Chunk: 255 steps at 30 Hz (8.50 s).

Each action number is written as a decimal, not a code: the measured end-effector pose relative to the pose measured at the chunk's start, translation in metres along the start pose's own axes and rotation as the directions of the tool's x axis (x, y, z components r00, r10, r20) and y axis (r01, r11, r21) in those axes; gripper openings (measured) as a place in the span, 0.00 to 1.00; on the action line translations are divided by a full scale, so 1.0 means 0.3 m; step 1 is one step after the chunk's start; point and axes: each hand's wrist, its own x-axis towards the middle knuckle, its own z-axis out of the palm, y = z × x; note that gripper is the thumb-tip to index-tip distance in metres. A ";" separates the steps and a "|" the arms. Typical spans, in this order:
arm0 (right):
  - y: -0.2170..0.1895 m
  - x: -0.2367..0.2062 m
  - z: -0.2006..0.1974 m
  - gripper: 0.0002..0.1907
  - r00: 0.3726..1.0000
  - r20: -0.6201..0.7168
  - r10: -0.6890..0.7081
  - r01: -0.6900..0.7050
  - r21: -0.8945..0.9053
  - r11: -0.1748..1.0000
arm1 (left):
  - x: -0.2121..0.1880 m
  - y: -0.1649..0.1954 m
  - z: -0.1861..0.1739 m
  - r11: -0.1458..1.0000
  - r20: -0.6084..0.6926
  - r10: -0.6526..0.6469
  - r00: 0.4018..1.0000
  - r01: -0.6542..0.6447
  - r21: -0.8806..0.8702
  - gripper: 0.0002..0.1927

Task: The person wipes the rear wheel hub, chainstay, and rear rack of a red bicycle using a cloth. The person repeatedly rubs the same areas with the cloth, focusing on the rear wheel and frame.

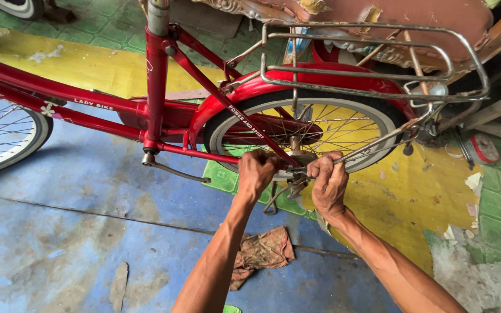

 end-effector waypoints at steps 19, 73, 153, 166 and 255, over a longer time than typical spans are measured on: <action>-0.013 0.005 -0.004 0.09 1.000 -0.007 0.031 -0.031 -0.018 0.999 | -0.032 -0.007 0.011 0.874 -0.157 0.435 0.887 -0.373 0.311 0.09; -0.013 0.005 0.000 0.08 1.000 0.014 0.005 -0.005 -0.054 0.999 | -0.176 -0.016 0.095 0.758 -0.210 0.640 0.739 -0.562 0.330 0.25; 0.022 -0.653 -0.267 0.28 0.600 0.656 0.458 0.084 -0.621 0.780 | -0.529 -0.390 -0.018 0.535 0.456 -0.070 0.887 -0.353 0.768 0.25; -0.001 -0.809 -0.190 0.11 0.444 0.674 0.590 0.134 -0.701 0.700 | -0.484 -0.499 0.120 0.709 0.527 -0.058 0.848 -0.337 0.620 0.10; -0.104 0.224 -0.180 0.29 0.756 0.623 -0.202 0.462 -0.288 0.839 | 0.010 0.369 0.011 0.780 -0.006 0.228 0.974 -0.179 0.600 0.09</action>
